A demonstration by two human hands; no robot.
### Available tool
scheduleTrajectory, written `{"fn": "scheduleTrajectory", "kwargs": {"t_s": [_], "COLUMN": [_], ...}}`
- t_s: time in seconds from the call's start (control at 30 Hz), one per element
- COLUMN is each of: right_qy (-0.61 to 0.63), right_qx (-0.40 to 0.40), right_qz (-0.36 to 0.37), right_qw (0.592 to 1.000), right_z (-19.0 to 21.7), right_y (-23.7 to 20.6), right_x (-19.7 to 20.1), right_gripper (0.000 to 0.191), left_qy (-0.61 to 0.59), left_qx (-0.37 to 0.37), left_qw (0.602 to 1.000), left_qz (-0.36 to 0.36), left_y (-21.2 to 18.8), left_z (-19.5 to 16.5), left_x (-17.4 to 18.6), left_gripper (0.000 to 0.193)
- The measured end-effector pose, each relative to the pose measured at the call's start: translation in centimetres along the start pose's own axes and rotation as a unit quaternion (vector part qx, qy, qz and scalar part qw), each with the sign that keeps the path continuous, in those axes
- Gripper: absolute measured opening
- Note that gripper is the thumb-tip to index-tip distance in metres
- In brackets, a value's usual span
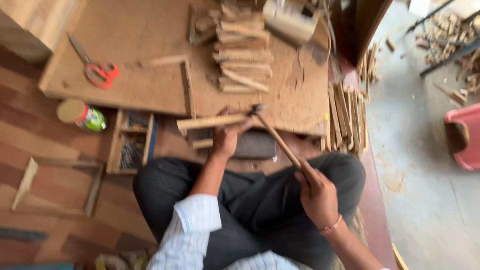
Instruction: The person sits on the floor and assembles small wooden frames by nailing thin wooden strips together. They use a hammer to drive nails into the wood, repeatedly pick up new strips, and place completed frames aside.
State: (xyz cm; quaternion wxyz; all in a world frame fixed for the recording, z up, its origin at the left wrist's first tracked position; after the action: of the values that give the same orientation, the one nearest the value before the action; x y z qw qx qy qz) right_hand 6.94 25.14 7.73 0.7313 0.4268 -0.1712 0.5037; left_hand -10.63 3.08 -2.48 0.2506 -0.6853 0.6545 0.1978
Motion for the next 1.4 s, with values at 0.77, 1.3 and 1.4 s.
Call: {"fn": "scheduleTrajectory", "kwargs": {"t_s": [0.77, 1.3, 1.4], "right_qy": [0.280, 0.216, 0.167], "right_qx": [-0.232, -0.081, -0.086], "right_qz": [0.028, 0.005, 0.091], "right_qw": [0.931, 0.973, 0.978], "right_z": [-7.9, 0.6, 1.6], "right_y": [3.6, 8.4, 7.8], "right_x": [-14.2, -11.2, -13.5], "right_gripper": [0.068, 0.069, 0.037], "left_qy": [-0.161, -0.074, -0.093], "left_qx": [-0.050, -0.028, -0.061], "left_qw": [0.985, 0.994, 0.989], "left_qz": [-0.046, 0.072, 0.094], "left_y": [0.3, -2.2, -2.2], "left_z": [-8.6, -1.1, -2.7], "left_x": [0.5, -1.4, -1.2], "left_gripper": [0.027, 0.022, 0.024]}}
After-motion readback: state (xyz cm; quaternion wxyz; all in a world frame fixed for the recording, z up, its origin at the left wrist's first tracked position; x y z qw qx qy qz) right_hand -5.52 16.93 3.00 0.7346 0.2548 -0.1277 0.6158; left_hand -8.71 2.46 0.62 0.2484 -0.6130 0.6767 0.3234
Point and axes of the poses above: each hand's wrist, its own y-axis towards the middle knuckle, its own x-axis out of the back of the hand, z = x × y, the point moved 9 cm from there along y, towards the middle knuckle, and after that the axes turned 7 degrees about -z, right-handed, at the moved point
